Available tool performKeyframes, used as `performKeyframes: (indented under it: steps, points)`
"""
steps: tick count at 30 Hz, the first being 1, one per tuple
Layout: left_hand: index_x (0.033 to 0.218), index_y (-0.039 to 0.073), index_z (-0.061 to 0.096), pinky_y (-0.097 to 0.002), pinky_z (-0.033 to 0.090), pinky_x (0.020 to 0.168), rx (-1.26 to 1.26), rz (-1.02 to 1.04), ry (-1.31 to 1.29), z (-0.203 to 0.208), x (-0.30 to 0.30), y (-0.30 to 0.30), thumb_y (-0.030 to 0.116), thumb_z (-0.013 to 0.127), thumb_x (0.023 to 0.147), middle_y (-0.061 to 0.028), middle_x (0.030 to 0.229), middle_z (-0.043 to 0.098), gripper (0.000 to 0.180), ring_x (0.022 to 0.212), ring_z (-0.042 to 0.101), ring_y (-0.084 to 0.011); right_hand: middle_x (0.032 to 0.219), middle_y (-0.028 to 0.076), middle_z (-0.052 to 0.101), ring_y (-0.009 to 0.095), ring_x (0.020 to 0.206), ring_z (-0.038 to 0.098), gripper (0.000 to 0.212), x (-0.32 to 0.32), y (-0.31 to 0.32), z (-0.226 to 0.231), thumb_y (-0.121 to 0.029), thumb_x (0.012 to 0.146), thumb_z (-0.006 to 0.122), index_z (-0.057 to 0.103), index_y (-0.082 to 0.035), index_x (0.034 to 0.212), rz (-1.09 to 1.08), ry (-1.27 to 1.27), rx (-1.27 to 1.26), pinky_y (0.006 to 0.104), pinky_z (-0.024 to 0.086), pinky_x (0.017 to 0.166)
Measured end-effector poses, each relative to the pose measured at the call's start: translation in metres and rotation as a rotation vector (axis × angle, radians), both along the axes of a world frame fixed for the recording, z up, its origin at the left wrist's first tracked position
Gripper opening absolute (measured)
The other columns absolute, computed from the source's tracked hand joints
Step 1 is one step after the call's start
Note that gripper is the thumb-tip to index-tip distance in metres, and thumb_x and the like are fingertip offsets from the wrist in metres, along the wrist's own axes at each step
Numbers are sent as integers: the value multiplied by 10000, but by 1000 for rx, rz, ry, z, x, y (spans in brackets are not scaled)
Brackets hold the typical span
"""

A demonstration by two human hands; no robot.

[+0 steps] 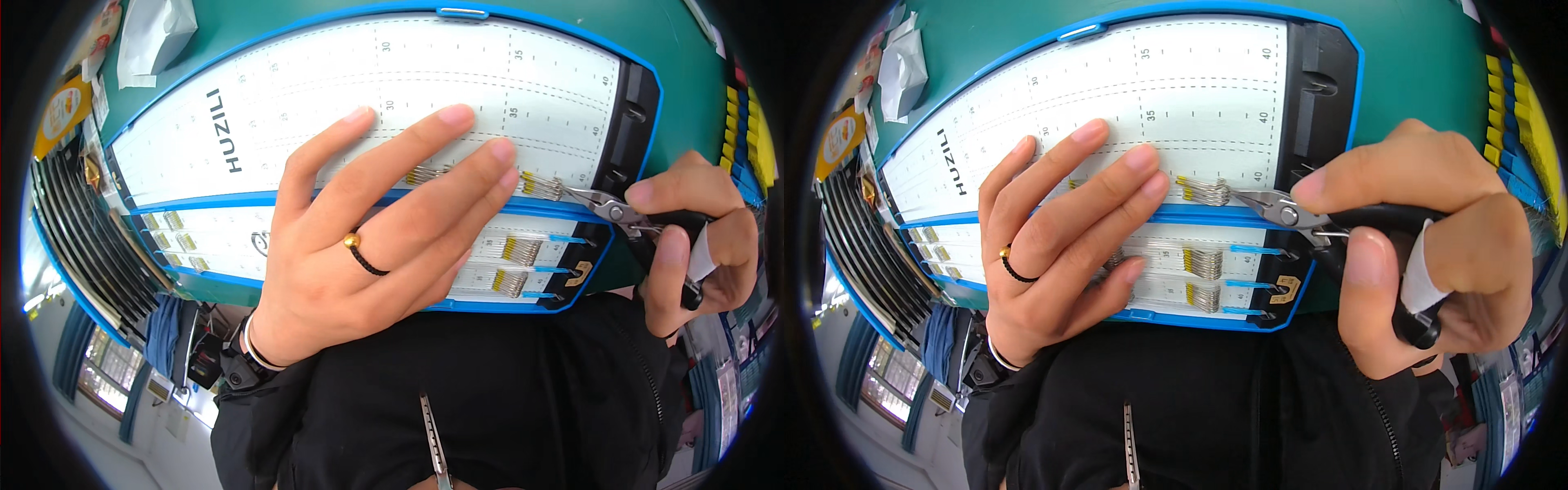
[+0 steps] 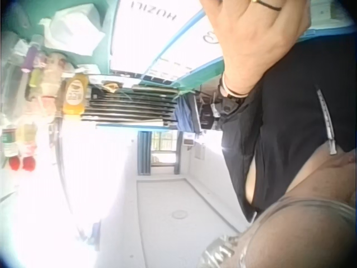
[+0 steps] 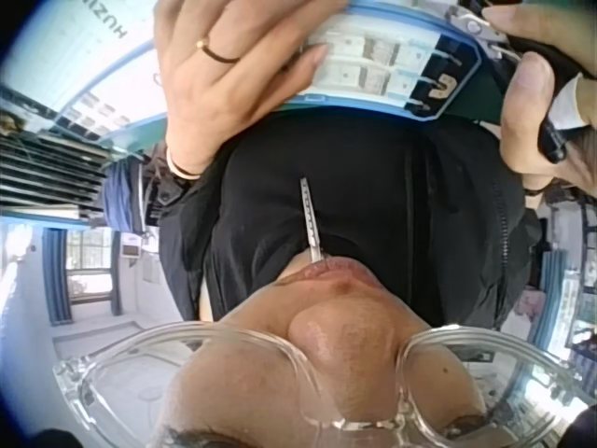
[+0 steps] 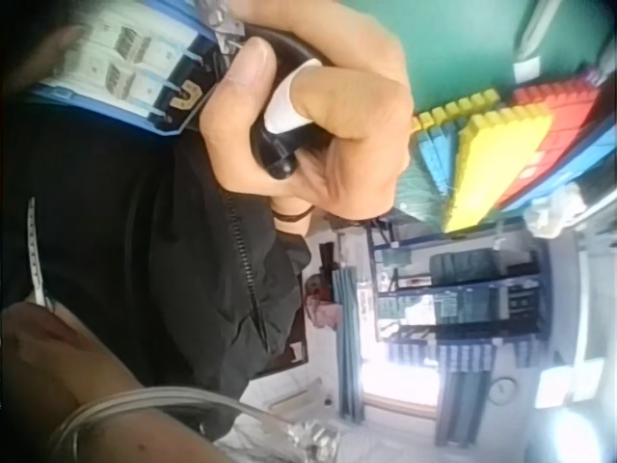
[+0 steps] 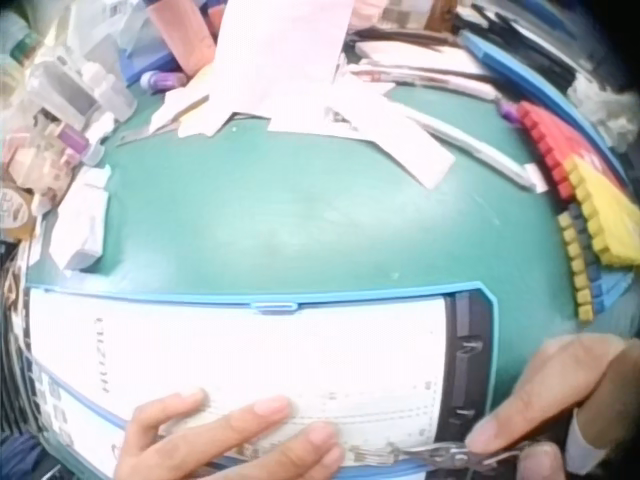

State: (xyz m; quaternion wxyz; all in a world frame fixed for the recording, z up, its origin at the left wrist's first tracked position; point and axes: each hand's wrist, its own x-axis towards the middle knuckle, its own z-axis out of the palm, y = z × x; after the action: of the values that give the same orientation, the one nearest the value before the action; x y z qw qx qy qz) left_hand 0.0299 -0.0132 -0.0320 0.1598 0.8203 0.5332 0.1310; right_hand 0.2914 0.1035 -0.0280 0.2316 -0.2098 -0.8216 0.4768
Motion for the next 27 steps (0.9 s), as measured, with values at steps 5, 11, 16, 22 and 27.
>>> performKeyframes:
  steps: [5,11,16,22,27]
  points:
    - [1188,117,727,-448,348,1101,16,7,-11,-2,0,0,202,681,734,-10,1288,655,464,1257,564,-264,981,282,635,146,666,468,173,-2,-3,0,28,864,508,373,-75,830,-33,-8,-9,298,376,640]
    - [1200,149,724,-446,347,1103,39,17,-17,-5,1,-1,196,664,754,-1,1286,654,453,1252,565,-255,967,261,632,146,685,453,225,-6,-13,-3,-41,859,572,354,-87,822,-184,69,-112,287,371,664]
    - [1212,186,721,-437,344,1104,32,16,20,-4,2,-1,203,660,763,16,1311,630,453,1263,548,-245,970,264,635,145,689,451,218,-8,-11,-3,-41,862,569,360,-88,818,-161,52,-97,288,366,660]
    - [1222,227,719,-431,326,1117,6,32,30,-3,3,-4,208,662,758,28,1335,603,469,1282,521,-237,972,283,639,135,642,424,191,-5,-7,-4,5,850,538,372,-79,809,-104,46,-31,299,354,624]
    - [1231,256,716,-423,310,1128,-21,42,40,-2,5,-2,221,651,779,27,1337,591,458,1296,500,-233,950,307,636,120,598,384,168,-5,-8,-6,46,823,507,387,-68,793,-153,87,-11,300,335,581]
